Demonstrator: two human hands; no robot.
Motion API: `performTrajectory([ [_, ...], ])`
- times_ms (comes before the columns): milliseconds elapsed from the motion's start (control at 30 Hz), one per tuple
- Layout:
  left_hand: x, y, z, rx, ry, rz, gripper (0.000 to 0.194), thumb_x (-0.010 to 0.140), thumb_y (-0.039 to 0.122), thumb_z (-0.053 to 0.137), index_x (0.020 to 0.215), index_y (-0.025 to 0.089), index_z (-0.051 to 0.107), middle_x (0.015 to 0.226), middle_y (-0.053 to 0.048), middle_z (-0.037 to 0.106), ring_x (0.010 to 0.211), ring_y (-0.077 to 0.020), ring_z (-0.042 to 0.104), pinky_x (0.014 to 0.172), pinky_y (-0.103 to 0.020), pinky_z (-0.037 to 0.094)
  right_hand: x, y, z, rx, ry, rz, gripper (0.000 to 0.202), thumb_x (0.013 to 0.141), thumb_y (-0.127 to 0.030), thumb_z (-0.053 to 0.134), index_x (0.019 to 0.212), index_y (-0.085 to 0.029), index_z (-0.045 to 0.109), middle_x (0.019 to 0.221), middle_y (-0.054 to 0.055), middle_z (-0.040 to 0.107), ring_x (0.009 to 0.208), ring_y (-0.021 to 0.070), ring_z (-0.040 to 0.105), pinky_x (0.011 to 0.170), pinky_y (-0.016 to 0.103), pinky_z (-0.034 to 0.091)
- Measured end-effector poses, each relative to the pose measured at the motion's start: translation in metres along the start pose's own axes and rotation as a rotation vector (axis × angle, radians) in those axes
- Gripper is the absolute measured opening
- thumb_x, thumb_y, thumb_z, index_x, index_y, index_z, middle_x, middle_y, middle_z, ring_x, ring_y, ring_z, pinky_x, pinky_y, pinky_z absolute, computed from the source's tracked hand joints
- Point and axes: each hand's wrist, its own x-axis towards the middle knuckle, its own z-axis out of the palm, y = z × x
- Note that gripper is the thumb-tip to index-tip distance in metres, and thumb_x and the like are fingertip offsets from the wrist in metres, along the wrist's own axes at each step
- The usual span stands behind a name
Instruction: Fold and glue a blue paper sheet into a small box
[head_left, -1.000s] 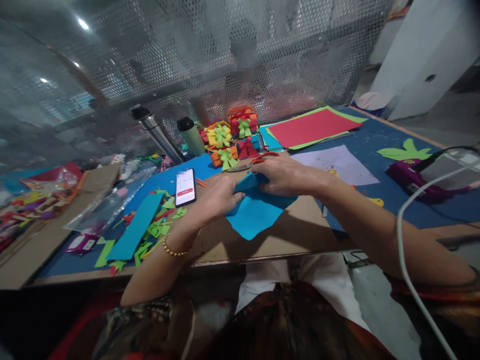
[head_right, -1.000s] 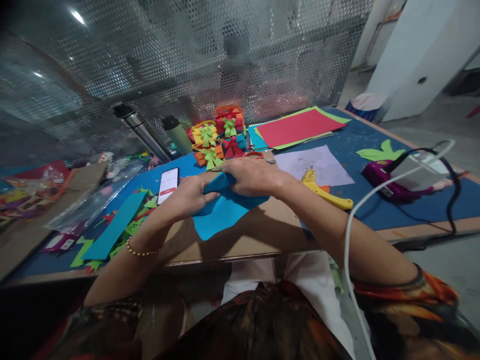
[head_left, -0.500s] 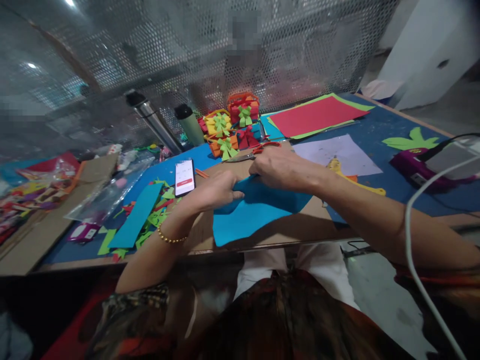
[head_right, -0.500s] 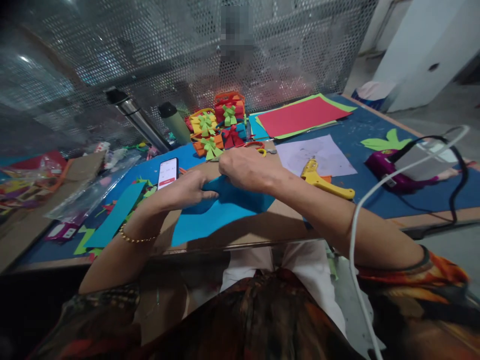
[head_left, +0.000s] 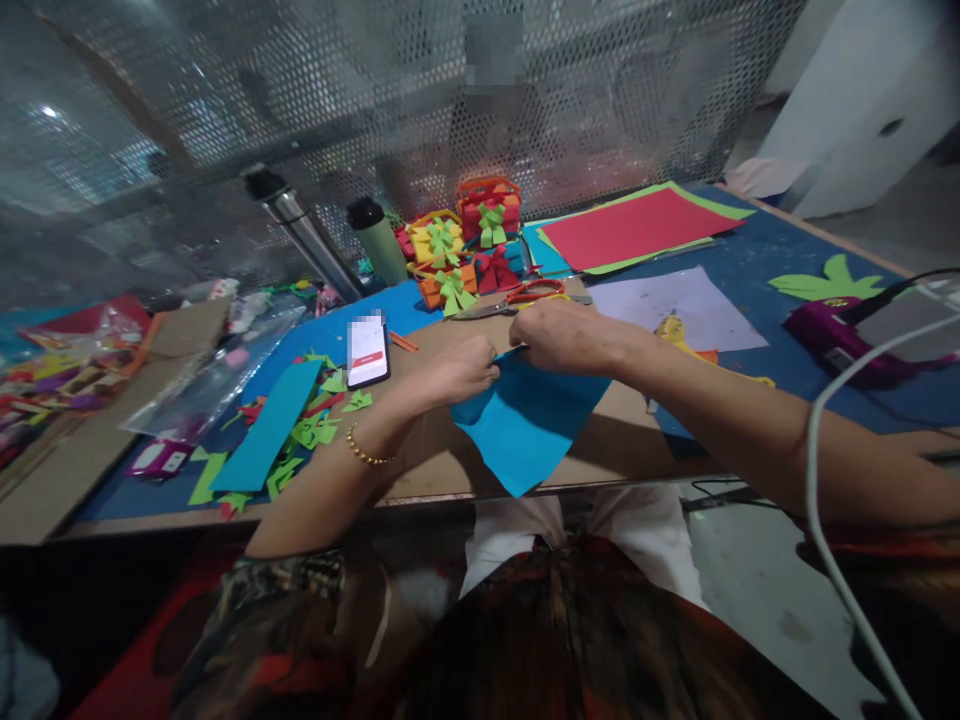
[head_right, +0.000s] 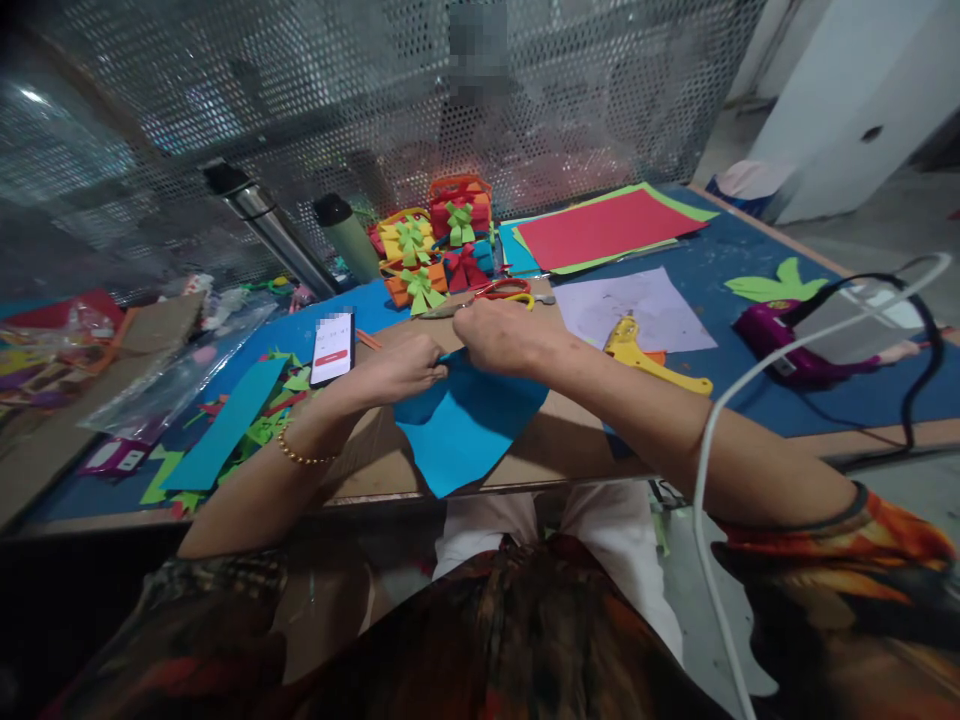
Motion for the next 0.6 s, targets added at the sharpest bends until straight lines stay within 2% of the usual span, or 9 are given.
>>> performTrajectory([
  [133, 0.000, -0.001, 0.000, 0.003, -0.011, -0.051, 0.025, 0.085, 0.017, 0.051, 0.077, 0.010, 0.074, 0.071, -0.012, 0.068, 0.060, -0.0169, 0.051, 0.058, -0.033, 0.029, -0.002, 0.004, 0.009, -0.031, 0.028, 0.065, 0.027, 0.085, -0.017, 0.059, 0.101, -0.014, 0.080, 0.099, 0.017, 0.079, 0.087, 0.0276, 0.073, 0.066, 0.031, 0.042],
  [400, -0.002, 0.005, 0.006, 0.011, 0.007, -0.077, 0.026, 0.084, 0.015, 0.051, 0.079, 0.009, 0.076, 0.080, -0.017, 0.074, 0.070, -0.0218, 0.062, 0.062, -0.033, 0.033, -0.001, -0.016, 0.019, -0.027, 0.081, 0.107, 0.036, 0.087, -0.017, 0.053, 0.110, -0.011, 0.080, 0.092, 0.022, 0.079, 0.089, 0.0327, 0.074, 0.064, 0.034, 0.041],
  [500, 0.000, 0.003, 0.008, -0.006, 0.027, -0.098, 0.023, 0.082, 0.016, 0.053, 0.077, 0.012, 0.075, 0.080, -0.016, 0.074, 0.073, -0.0226, 0.063, 0.063, -0.032, 0.037, -0.001, -0.018, 0.017, 0.015, 0.068, 0.109, 0.036, 0.087, -0.018, 0.053, 0.111, -0.011, 0.079, 0.094, 0.022, 0.079, 0.088, 0.0323, 0.073, 0.063, 0.034, 0.040],
  [600, 0.001, -0.005, 0.007, -0.041, 0.053, -0.114, 0.019, 0.081, 0.018, 0.056, 0.071, 0.014, 0.071, 0.075, -0.012, 0.071, 0.072, -0.0218, 0.060, 0.064, -0.033, 0.038, -0.008, -0.016, 0.007, 0.057, 0.113, 0.143, 0.033, 0.093, -0.024, 0.053, 0.108, -0.012, 0.080, 0.099, 0.021, 0.079, 0.092, 0.0328, 0.072, 0.068, 0.035, 0.043],
])
